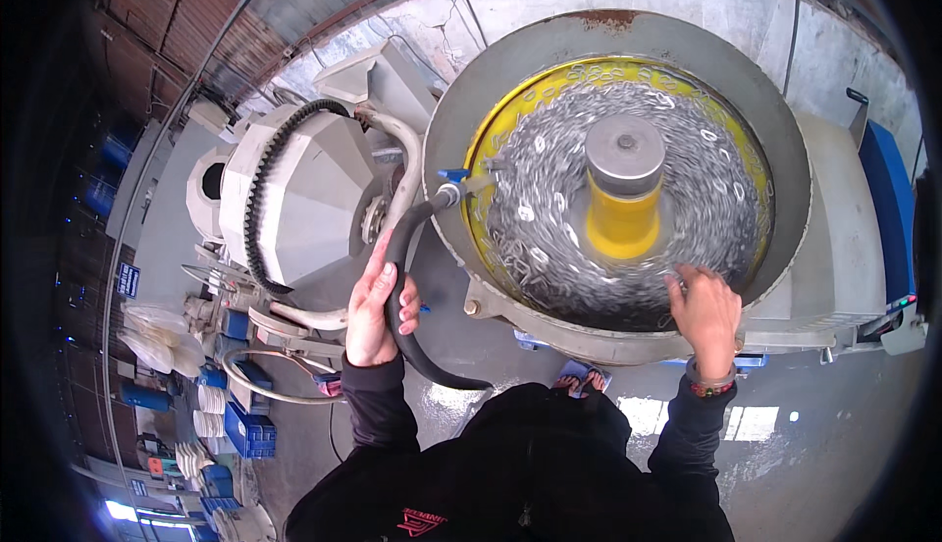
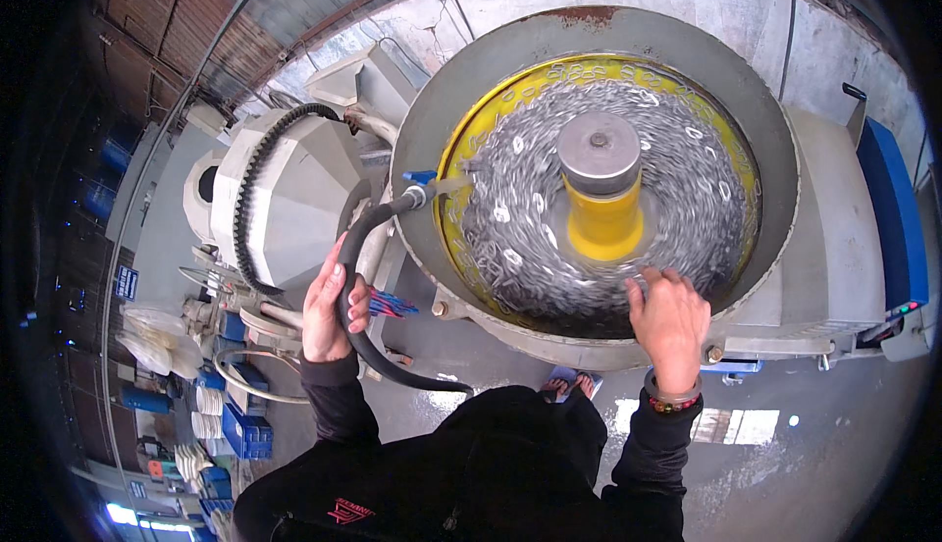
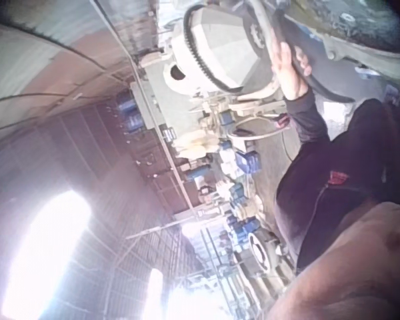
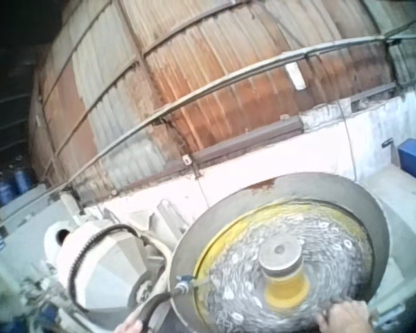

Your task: The person uses a water hose to spray and clean the contents of multiple industrial vibratory finishing bowls on a factory floor.

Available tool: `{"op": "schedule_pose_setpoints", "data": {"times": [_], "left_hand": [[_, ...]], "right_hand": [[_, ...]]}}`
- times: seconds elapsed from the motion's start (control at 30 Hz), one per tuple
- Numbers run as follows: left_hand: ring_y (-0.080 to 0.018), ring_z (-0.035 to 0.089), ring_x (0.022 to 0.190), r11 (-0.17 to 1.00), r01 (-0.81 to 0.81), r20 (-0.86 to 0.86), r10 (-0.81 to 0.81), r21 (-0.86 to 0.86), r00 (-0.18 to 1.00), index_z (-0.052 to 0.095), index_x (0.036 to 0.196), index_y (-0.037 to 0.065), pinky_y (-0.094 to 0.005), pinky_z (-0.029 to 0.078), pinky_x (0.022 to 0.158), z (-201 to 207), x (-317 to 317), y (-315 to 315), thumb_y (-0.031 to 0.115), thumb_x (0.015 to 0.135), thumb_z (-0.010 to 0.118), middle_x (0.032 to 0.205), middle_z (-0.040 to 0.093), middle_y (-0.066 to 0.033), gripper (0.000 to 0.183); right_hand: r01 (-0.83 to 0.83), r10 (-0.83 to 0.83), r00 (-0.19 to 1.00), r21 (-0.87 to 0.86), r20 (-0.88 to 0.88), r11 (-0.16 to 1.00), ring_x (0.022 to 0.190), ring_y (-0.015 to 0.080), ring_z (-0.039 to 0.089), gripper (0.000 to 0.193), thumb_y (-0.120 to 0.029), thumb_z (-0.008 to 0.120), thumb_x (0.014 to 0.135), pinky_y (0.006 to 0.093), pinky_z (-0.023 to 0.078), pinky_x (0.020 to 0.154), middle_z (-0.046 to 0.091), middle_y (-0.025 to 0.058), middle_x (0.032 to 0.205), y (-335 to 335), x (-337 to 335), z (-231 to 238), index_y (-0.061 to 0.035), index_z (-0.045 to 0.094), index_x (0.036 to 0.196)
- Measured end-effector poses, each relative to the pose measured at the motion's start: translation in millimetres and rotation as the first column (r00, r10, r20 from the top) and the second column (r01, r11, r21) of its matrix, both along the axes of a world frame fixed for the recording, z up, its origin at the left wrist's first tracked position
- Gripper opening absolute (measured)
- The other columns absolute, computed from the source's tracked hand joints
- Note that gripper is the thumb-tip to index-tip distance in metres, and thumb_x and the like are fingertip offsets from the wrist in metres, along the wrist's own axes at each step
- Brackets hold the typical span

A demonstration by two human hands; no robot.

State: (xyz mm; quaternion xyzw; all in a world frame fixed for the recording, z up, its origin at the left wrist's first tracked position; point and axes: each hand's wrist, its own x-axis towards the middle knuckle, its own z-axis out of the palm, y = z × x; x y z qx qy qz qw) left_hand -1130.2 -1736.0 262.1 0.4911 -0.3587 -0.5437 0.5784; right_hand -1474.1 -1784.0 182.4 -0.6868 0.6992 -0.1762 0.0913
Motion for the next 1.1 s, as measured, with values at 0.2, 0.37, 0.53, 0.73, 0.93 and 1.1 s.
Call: {"op": "schedule_pose_setpoints", "data": {"times": [0.2, 0.37, 0.53, 0.73, 0.93, 1.1], "left_hand": [[-0.0082, 0.035, 0.043, 0.989, -0.149, 0.031, 0.149, -0.015, 0.988, 0.033, 0.133, 0.009, -0.0196, 0.029, 0.035, -8, -26, -5, 0.021, 0.091, 0.047, 0.057, 0.038, -0.0012, 0.045], [-0.0064, 0.032, 0.039, 0.976, -0.216, 0.102, 0.217, -0.016, 0.971, 0.036, 0.130, 0.008, -0.0188, 0.027, 0.033, -15, -37, -1, 0.017, 0.089, 0.051, 0.055, 0.036, 0.0011, 0.044], [-0.0042, 0.033, 0.039, 0.974, -0.222, 0.141, 0.225, -0.034, 0.964, 0.034, 0.134, 0.009, -0.0183, 0.026, 0.034, -16, -43, 3, 0.008, 0.084, 0.059, 0.055, 0.037, 0.0036, 0.055], [-0.0028, 0.032, 0.039, 0.968, -0.241, 0.093, 0.247, -0.071, 0.965, 0.034, 0.134, 0.007, -0.0176, 0.025, 0.035, -9, -52, 6, 0.006, 0.083, 0.059, 0.056, 0.040, 0.0050, 0.057], [-0.0018, 0.031, 0.039, 0.969, -0.198, 0.049, 0.208, -0.148, 0.977, 0.033, 0.135, 0.005, -0.0175, 0.025, 0.034, -7, -48, 5, 0.004, 0.084, 0.057, 0.056, 0.040, 0.0053, 0.057], [-0.0017, 0.031, 0.038, 0.975, -0.154, 0.055, 0.165, -0.160, 0.985, 0.032, 0.134, 0.003, -0.0178, 0.026, 0.034, -13, -41, 1, 0.002, 0.083, 0.057, 0.056, 0.041, 0.0048, 0.057]], "right_hand": [[-0.050, 0.050, 0.999, -0.029, -0.001, 0.998, 0.081, 0.0295, 0.061, 0.025, -0.028, 0.059, 0.080, 0.0408, 0.048, 0.065, 0.063, 0.0121, 0.084, 0, -2, -2, -0.0083, 0.064, 0.093], [-0.041, 0.051, 0.996, -0.128, 0.080, 0.991, 0.076, 0.0293, 0.061, 0.022, -0.026, 0.060, 0.079, 0.0405, 0.048, 0.062, 0.062, 0.0122, 0.080, 1, -2, -3, -0.0056, 0.064, 0.088], [-0.018, 0.035, 0.987, -0.112, 0.157, 0.994, 0.073, 0.0323, 0.061, 0.022, -0.026, 0.060, 0.079, 0.0402, 0.047, 0.063, 0.063, 0.0146, 0.082, -1, -3, 1, -0.0071, 0.066, 0.090], [-0.003, 0.019, 0.988, -0.102, 0.153, 0.995, 0.072, 0.0311, 0.062, 0.023, -0.027, 0.060, 0.079, 0.0398, 0.047, 0.062, 0.064, 0.0137, 0.076, -4, -6, -1, -0.0076, 0.066, 0.090], [0.026, -0.020, 0.990, -0.045, 0.137, 0.999, 0.070, 0.0312, 0.063, 0.023, -0.028, 0.060, 0.078, 0.0392, 0.048, 0.063, 0.064, 0.0140, 0.074, -4, -2, 3, -0.0097, 0.067, 0.091], [0.021, -0.018, 0.990, -0.020, 0.139, 1.000, 0.072, 0.0317, 0.062, 0.021, -0.024, 0.061, 0.078, 0.0388, 0.048, 0.063, 0.064, 0.0132, 0.080, -3, -4, 4, -0.0068, 0.066, 0.090]]}}
